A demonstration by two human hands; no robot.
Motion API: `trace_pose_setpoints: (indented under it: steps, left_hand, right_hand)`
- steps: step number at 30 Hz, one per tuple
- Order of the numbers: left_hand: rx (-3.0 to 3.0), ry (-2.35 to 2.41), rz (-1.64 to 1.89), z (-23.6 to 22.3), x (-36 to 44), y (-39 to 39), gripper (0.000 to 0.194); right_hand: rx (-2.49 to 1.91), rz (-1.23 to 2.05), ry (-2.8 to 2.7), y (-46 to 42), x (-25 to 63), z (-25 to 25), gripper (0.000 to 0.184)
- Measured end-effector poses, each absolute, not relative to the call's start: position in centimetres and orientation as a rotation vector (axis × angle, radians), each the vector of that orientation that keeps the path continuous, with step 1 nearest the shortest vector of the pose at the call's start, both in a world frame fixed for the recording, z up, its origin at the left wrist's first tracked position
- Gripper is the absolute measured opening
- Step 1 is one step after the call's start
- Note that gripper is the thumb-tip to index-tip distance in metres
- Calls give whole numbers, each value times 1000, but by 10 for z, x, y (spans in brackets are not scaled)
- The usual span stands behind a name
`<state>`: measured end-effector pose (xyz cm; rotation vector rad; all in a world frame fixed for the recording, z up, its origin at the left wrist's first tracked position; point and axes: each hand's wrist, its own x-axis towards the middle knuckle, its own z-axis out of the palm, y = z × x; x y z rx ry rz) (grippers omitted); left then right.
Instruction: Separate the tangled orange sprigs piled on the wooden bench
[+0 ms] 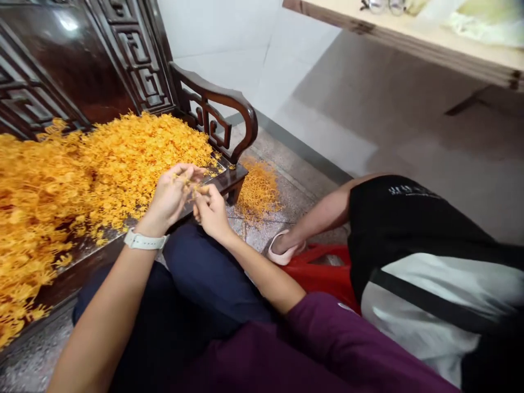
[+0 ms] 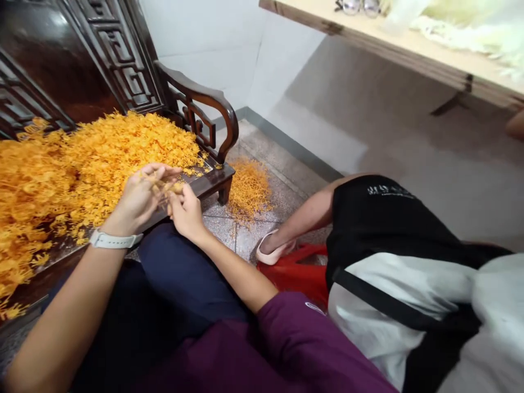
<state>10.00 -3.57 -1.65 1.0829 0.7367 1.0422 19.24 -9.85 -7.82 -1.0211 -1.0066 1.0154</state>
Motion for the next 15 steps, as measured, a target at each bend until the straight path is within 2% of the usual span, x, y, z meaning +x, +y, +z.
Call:
trace_pose_setpoints:
  steps: [3,8,10,12,15]
  left_hand:
    - [1222,842,887,-20,84,-23,17]
    - [1237,973,953,-21,57,-5,11]
    - [1232,974,938,-22,52,-3,9]
    - [1217,972,938,-24,50,0,8]
    - [1182,985,981,-23,45,2,9]
  right_hand:
    - [-958,982,-957,-113,221,-64,28]
    - [-864,802,-915,-103,345,-29,24]
    - [-981,817,-792,-89,385,-45,25]
    - [-1304,880,-619,-84,401,-79,29]
    - [-1508,965,-570,-99,375,-147,28]
